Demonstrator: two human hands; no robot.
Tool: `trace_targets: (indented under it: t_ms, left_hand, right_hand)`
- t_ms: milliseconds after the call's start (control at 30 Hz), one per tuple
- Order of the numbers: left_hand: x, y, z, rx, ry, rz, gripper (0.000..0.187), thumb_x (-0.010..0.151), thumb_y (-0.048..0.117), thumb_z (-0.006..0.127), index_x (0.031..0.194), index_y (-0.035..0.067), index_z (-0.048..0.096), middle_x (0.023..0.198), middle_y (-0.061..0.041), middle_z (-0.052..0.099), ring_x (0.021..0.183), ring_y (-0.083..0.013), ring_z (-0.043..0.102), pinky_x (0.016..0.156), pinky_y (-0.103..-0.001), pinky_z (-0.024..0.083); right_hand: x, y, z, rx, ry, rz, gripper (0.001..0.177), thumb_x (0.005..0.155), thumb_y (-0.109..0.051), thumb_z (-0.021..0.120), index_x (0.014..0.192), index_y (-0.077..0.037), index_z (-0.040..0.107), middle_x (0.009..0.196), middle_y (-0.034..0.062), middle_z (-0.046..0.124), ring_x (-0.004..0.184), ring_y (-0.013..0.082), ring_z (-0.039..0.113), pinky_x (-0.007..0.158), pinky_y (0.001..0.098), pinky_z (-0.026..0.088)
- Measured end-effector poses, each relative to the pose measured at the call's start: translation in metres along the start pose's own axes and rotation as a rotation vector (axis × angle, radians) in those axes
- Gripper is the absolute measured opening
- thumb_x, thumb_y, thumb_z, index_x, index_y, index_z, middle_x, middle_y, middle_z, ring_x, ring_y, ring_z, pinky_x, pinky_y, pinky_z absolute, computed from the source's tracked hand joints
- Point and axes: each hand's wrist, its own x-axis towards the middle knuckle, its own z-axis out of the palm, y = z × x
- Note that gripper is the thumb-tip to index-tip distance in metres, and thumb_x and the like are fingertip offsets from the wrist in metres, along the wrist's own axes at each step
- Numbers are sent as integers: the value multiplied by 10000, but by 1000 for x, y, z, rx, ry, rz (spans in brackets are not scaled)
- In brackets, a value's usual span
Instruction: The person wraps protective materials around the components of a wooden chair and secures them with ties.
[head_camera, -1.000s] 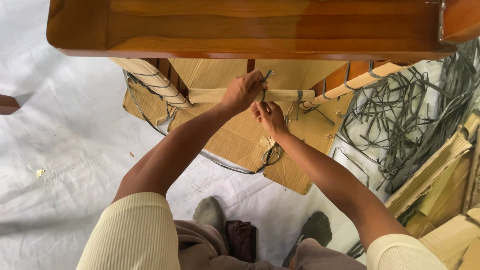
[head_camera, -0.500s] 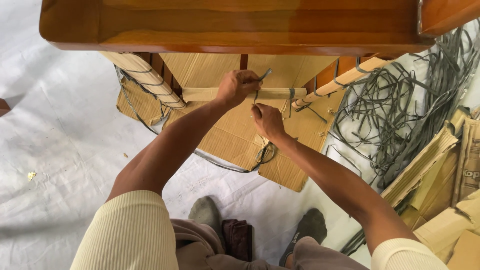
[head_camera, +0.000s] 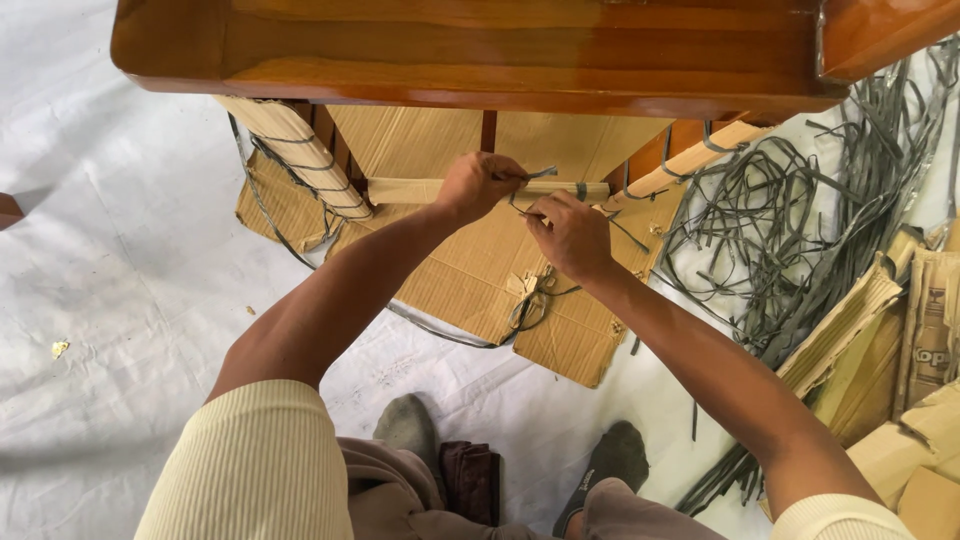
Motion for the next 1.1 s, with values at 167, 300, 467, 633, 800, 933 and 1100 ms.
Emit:
trace_targets:
  t_ms: [167,300,467,633,800,933,1100]
  left_hand:
    - [2,7,-1,102,-22,-17,133,877,192,763,974,110,800,846,-90,774,733,-199,752,671,-323,577]
    - [3,5,2,153,-11,36,117,871,175,751,957,118,806,855,-95,774,748,-240,752,677,-341,581]
    - [-2,10,0,174,-2,121,108,851,184,775,929,112,792,844,-93,763,751,-278,752,663,-366,583]
    - [-4,17,-3,249,-21,148,93,860,195,797,895,109,796,849,-94,758,777,-291,735,683,-390,574]
    - [-6,6,-3,290,7,286,97,830,187,813,887,110,806,913,-86,758,864,-276,731,743,-391,581]
    - [-10,13,-8,284,-34,281,105,836,179,811,895,93,799,954,-94,742,888,-293,721,764,-405,574]
    - [-11,9,-9,271,-59,234,67,853,126,770,902,81,777,982,-98,725,912,-313,707,805,-418,565]
  right_hand:
    - [-2,-3,-1,-30,33,-56,101,917,-199,758,945,-125,694,913,56,643,698,260,679,605,394,525]
    - [0,-7,-4,-182,60,-228,143,937,-189,766,966,-102,656,976,64,628,736,270,674,609,383,535]
    - [7,-9,-9,-309,168,-481,146,967,-86,677,1045,-3,585,1196,157,605,1006,288,689,744,357,592]
    - [6,-8,-3,-112,110,-351,138,1022,-83,644,1091,12,574,1199,170,608,951,337,678,714,399,571]
    - [8,-6,4,47,94,-206,113,1030,-94,622,1071,1,576,1155,172,624,920,373,673,714,435,560]
    - [5,10,16,137,101,-152,100,1057,-110,624,1073,-21,580,1064,155,640,919,384,678,763,451,550]
    - [-1,9,21,216,127,-60,129,1071,-150,654,1083,-39,589,1044,109,654,907,363,698,767,437,546]
